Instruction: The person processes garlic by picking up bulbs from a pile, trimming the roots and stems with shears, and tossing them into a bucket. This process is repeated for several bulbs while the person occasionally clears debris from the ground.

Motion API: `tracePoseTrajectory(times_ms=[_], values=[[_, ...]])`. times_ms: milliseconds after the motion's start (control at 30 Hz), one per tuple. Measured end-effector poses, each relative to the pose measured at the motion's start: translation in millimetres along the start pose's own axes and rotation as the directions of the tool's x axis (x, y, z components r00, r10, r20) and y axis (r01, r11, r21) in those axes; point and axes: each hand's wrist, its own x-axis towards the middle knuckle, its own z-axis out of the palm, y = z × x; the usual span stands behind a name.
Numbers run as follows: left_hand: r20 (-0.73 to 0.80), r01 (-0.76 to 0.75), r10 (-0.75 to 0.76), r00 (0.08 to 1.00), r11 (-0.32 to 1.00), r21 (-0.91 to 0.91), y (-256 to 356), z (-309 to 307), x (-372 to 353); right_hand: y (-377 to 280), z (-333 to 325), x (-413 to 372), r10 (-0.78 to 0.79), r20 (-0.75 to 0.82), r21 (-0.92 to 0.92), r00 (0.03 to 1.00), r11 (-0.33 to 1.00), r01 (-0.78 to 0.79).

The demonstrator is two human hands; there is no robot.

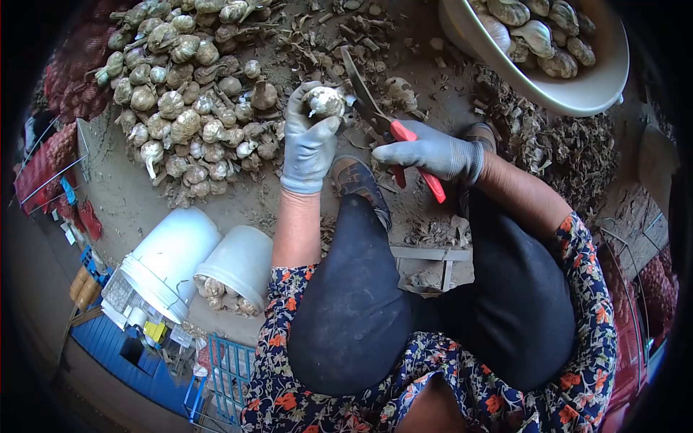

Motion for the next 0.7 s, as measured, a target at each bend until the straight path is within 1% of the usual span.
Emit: tracePoseTrajectory(times_ms=[33, 67, 133, 200, 233, 300, 333, 367, 433, 467, 500, 533, 567, 600, 633, 667, 700], values=[[0.0, -0.001, 0.001, 1.0, 0.995, 0.096, 0.4, 2.4, 2.0, 0.4, -0.6, -1.3, 0.001, 0.002, 0.0, 1.0, 1.0, -0.001], [-0.033, 0.029, -0.027, 0.999, 0.998, 0.056, -0.2, 5.6, 2.1, -0.4, -1.2, -2.9, -0.011, -0.018, -0.004, 1.0, 1.0, 0.011], [-0.037, 0.021, -0.019, 0.999, 0.998, 0.051, -2.8, 12.0, 3.7, -6.5, -1.8, -8.6, -0.025, -0.029, -0.013, 0.999, 1.0, 0.024], [-0.037, 0.033, -0.032, 0.999, 0.999, 0.04, -3.7, 16.5, 4.9, -16.4, -0.3, -13.6, 0.103, -0.134, -0.117, 0.986, 0.986, -0.119], [-0.028, 0.009, -0.007, 1.0, 0.997, 0.078, -3.7, 19.0, 9.3, -14.1, -1.8, -13.1, 0.102, -0.121, -0.122, 0.987, 0.986, -0.116], [-0.081, 0.002, 0.013, 0.997, 0.983, 0.182, -5.2, 26.0, 12.9, -6.1, -8.0, -13.8, 0.141, -0.221, 0.067, 0.965, 0.989, -0.129], [-0.109, 0.028, 0.008, 0.994, 0.945, 0.326, -5.8, 25.8, 18.9, -4.5, -10.3, -14.8, 0.166, -0.23, 0.091, 0.959, 0.985, -0.149], [-0.016, -0.084, 0.108, 0.994, 0.849, 0.522, -2.6, 35.7, 25.5, -2.8, -11.8, -16.0, 0.163, -0.221, 0.086, 0.961, 0.985, -0.147], [0.085, -0.241, 0.23, 0.969, 0.835, 0.494, -5.1, 67.7, 37.6, 1.8, -9.2, -17.9, 0.122, -0.305, 0.09, 0.945, 0.991, -0.099], [0.18, -0.35, 0.301, 0.936, 0.768, 0.537, 0.0, 81.0, 45.9, -12.3, -3.7, -23.0, 0.084, -0.344, 0.124, 0.935, 0.991, -0.044], [0.28, -0.456, 0.361, 0.89, 0.688, 0.564, 8.0, 93.7, 55.2, -13.2, -7.4, -25.3, 0.118, -0.353, 0.304, 0.928, 0.953, -0.006], [0.317, -0.415, 0.285, 0.904, 0.763, 0.497, 17.2, 105.6, 64.0, -19.1, -13.2, -30.9, 0.035, -0.315, 0.33, 0.948, 0.941, 0.075], [0.373, -0.516, 0.36, 0.855, 0.657, 0.549, 28.0, 116.1, 68.9, -27.3, -16.2, -37.3, -0.045, -0.279, 0.358, 0.959, 0.922, 0.148], [0.336, -0.449, 0.324, 0.884, 0.789, 0.42, 29.4, 118.0, 71.5, -34.5, -13.2, -42.0, -0.03, -0.257, 0.322, 0.966, 0.94, 0.115], [0.313, -0.371, 0.283, 0.907, 0.888, 0.27, 30.0, 120.5, 75.7, -36.6, -11.0, -42.3, -0.031, -0.261, 0.315, 0.965, 0.942, 0.116], [0.188, -0.079, 0.071, 0.98, 0.996, 0.037, 37.5, 112.4, 71.1, -38.2, -8.6, -41.7, -0.042, -0.207, 0.341, 0.977, 0.933, 0.113], [0.231, -0.181, 0.137, 0.963, 0.966, 0.182, 42.6, 99.7, 71.7, -40.3, -6.8, -42.4, -0.051, -0.163, 0.369, 0.985, 0.923, 0.109]])
